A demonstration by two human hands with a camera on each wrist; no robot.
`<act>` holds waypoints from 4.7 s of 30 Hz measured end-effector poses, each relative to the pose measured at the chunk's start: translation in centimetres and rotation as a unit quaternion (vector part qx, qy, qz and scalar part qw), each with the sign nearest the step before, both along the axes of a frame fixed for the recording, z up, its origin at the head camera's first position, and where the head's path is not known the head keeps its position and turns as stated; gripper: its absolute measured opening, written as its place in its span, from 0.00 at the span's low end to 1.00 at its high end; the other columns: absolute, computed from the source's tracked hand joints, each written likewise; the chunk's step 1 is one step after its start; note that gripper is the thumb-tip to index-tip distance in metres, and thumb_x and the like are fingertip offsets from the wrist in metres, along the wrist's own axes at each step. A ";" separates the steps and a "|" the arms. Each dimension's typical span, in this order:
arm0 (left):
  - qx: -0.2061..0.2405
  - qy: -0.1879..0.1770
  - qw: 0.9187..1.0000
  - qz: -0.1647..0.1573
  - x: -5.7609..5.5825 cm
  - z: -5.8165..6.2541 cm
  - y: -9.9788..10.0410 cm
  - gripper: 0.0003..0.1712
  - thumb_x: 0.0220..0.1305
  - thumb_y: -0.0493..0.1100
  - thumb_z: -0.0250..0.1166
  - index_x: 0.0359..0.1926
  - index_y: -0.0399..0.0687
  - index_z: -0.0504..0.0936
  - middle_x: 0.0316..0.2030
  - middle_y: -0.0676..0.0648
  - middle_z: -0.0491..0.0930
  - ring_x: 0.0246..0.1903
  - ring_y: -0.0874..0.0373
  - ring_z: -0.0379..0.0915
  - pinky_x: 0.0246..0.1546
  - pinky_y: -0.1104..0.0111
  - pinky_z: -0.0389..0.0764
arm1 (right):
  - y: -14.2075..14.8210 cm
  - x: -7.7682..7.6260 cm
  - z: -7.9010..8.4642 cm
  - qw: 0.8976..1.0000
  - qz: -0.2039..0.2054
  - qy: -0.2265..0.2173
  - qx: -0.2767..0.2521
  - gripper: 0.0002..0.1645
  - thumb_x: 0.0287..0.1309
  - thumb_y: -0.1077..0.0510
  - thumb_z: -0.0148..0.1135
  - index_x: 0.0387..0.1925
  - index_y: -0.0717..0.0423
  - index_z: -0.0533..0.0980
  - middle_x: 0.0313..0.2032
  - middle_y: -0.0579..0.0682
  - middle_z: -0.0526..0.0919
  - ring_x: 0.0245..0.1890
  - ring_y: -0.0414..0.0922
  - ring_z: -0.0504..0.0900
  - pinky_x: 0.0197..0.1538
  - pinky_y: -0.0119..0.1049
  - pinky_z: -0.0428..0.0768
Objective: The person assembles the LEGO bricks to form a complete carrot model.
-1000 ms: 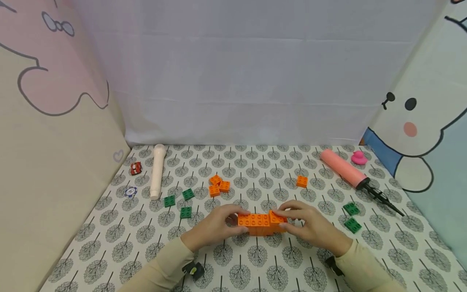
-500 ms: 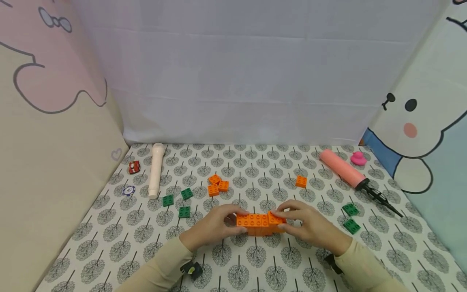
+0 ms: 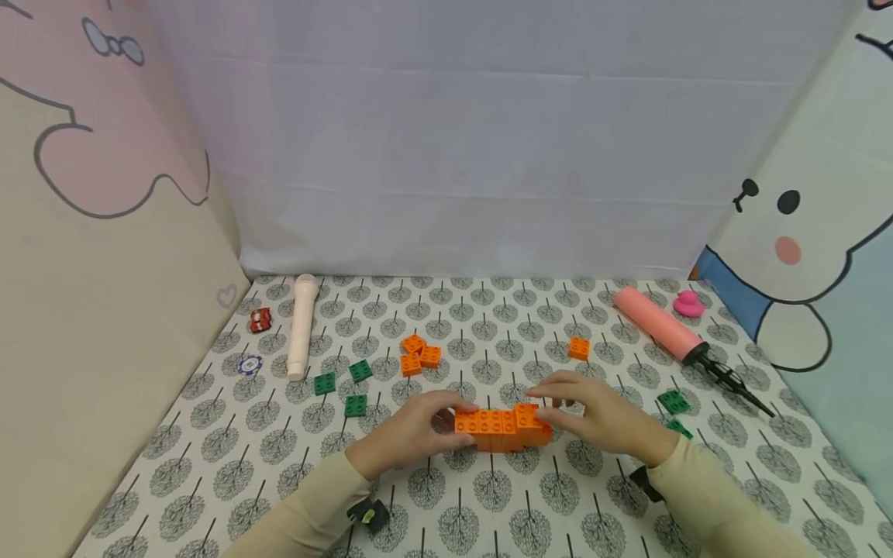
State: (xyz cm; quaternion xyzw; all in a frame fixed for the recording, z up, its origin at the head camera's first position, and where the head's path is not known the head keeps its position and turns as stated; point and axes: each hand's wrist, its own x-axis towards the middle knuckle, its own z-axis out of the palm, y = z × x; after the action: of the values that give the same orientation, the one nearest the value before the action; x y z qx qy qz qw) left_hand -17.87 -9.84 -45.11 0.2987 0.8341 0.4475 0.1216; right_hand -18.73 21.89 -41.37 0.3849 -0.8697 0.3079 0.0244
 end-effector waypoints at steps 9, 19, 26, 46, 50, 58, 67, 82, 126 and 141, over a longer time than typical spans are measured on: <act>-0.005 0.000 1.000 0.005 0.0 0.1 0.0 0.25 0.60 0.52 0.71 0.59 0.58 0.80 0.51 0.59 0.80 0.41 0.67 0.77 0.47 0.73 0.81 | 2.9 -6.1 0.1 0.984 -0.143 -0.013 0.109 0.27 0.69 0.52 0.61 0.66 0.53 0.73 0.58 0.60 0.77 0.51 0.56 0.80 0.50 0.54 0.81; 0.002 -0.013 1.000 0.004 0.2 0.0 0.2 0.26 0.60 0.53 0.72 0.59 0.59 0.80 0.49 0.60 0.80 0.41 0.66 0.78 0.47 0.72 0.81 | 5.8 -9.4 -0.8 0.965 -0.185 -0.050 0.181 0.28 0.67 0.51 0.61 0.66 0.57 0.73 0.61 0.67 0.74 0.55 0.61 0.78 0.54 0.58 0.78; -0.001 -0.012 1.000 0.007 0.2 0.2 0.3 0.26 0.59 0.54 0.72 0.59 0.60 0.80 0.48 0.60 0.80 0.41 0.67 0.77 0.46 0.73 0.81 | 6.3 -9.7 -1.6 0.963 -0.176 -0.076 0.189 0.31 0.64 0.50 0.64 0.66 0.58 0.73 0.58 0.67 0.76 0.43 0.51 0.81 0.41 0.46 0.81; -0.005 -0.006 1.000 0.007 0.1 0.0 0.3 0.26 0.60 0.54 0.72 0.59 0.59 0.80 0.48 0.60 0.79 0.41 0.68 0.78 0.47 0.73 0.81 | 5.2 -7.9 -0.7 0.971 -0.175 -0.073 0.142 0.27 0.69 0.50 0.59 0.65 0.57 0.74 0.59 0.66 0.74 0.42 0.50 0.80 0.45 0.49 0.82; 0.000 -0.007 1.000 0.006 0.1 0.0 0.3 0.25 0.60 0.53 0.72 0.59 0.59 0.80 0.48 0.60 0.80 0.41 0.67 0.78 0.47 0.73 0.81 | 3.5 -6.2 0.2 0.982 -0.148 -0.057 0.105 0.27 0.71 0.47 0.57 0.65 0.53 0.74 0.56 0.58 0.77 0.43 0.46 0.78 0.42 0.44 0.80; -0.002 -0.009 1.000 0.012 0.1 0.0 0.2 0.25 0.60 0.53 0.72 0.58 0.59 0.81 0.48 0.60 0.80 0.41 0.67 0.77 0.47 0.72 0.81 | -0.9 -2.0 2.4 0.998 -0.056 -0.009 0.030 0.24 0.70 0.50 0.60 0.64 0.49 0.76 0.50 0.44 0.78 0.40 0.37 0.75 0.39 0.36 0.79; -0.001 -0.001 1.000 0.003 0.0 0.1 0.2 0.25 0.60 0.53 0.71 0.59 0.58 0.80 0.49 0.59 0.80 0.41 0.67 0.78 0.47 0.72 0.81 | -3.6 0.4 2.0 0.999 0.027 0.041 -0.002 0.22 0.67 0.54 0.63 0.61 0.50 0.78 0.50 0.41 0.77 0.40 0.38 0.76 0.40 0.34 0.80; -0.002 0.009 1.000 0.004 0.0 0.2 0.2 0.26 0.60 0.53 0.72 0.59 0.55 0.80 0.49 0.57 0.80 0.41 0.67 0.78 0.47 0.73 0.81 | -4.1 1.5 0.3 0.998 0.018 0.048 0.031 0.23 0.65 0.53 0.65 0.60 0.49 0.78 0.52 0.42 0.77 0.45 0.35 0.75 0.47 0.34 0.82; 0.010 0.003 1.000 0.015 0.2 -0.4 -0.2 0.25 0.60 0.51 0.72 0.57 0.54 0.81 0.51 0.53 0.81 0.41 0.66 0.79 0.46 0.72 0.82 | -4.5 2.1 -0.9 1.000 -0.016 -0.019 0.016 0.27 0.61 0.49 0.68 0.62 0.43 0.77 0.55 0.38 0.76 0.50 0.37 0.76 0.52 0.39 0.80; -0.027 0.035 0.999 -0.003 -0.2 -0.1 -0.1 0.30 0.60 0.59 0.70 0.61 0.56 0.79 0.51 0.59 0.80 0.42 0.67 0.76 0.47 0.70 0.81 | -1.3 2.4 -2.1 0.995 -0.059 -0.072 -0.019 0.31 0.59 0.45 0.70 0.62 0.48 0.75 0.52 0.36 0.80 0.48 0.36 0.78 0.52 0.46 0.81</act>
State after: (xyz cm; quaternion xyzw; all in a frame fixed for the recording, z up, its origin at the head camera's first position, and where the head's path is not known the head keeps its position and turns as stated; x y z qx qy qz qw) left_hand -18.05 -9.91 -45.23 0.3138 0.8487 0.4134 0.1015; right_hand -16.29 20.62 -43.48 0.3092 -0.8845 0.3490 -0.0125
